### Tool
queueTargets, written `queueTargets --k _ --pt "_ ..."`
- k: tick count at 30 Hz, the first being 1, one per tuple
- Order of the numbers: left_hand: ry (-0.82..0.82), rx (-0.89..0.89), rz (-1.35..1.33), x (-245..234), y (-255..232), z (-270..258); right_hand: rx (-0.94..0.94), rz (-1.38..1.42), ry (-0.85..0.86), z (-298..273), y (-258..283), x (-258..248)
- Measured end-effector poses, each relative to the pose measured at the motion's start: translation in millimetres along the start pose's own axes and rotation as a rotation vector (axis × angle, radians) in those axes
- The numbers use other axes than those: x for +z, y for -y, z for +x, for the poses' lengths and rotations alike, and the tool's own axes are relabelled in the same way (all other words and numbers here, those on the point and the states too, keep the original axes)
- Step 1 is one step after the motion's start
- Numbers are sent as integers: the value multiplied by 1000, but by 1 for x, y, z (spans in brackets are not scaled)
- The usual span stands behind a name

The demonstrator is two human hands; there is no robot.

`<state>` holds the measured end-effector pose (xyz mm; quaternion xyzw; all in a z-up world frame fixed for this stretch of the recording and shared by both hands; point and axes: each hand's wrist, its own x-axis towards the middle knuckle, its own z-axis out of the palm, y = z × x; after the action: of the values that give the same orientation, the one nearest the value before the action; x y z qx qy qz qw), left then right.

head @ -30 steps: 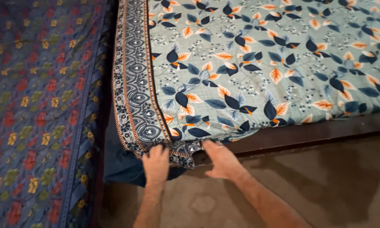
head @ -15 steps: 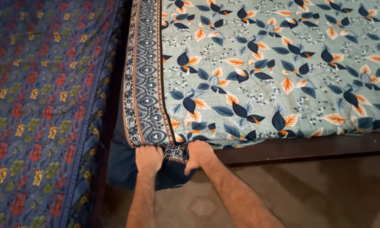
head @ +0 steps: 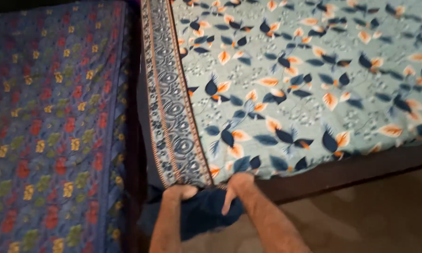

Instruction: The camera wearer is smoothing a blue patterned bedsheet over a mattress and tucking the edges under the mattress on a wooden bed frame.

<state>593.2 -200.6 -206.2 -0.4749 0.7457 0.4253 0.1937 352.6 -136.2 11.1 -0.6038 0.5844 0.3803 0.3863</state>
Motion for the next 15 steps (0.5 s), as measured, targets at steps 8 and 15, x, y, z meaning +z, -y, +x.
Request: queueTargets --k 8,15 --pt "-289 39 125 -43 -98 -189 -21 31 -994 -4 20 50" --pt "-946 491 -71 31 -49 -172 249 200 -559 -27 47 46"
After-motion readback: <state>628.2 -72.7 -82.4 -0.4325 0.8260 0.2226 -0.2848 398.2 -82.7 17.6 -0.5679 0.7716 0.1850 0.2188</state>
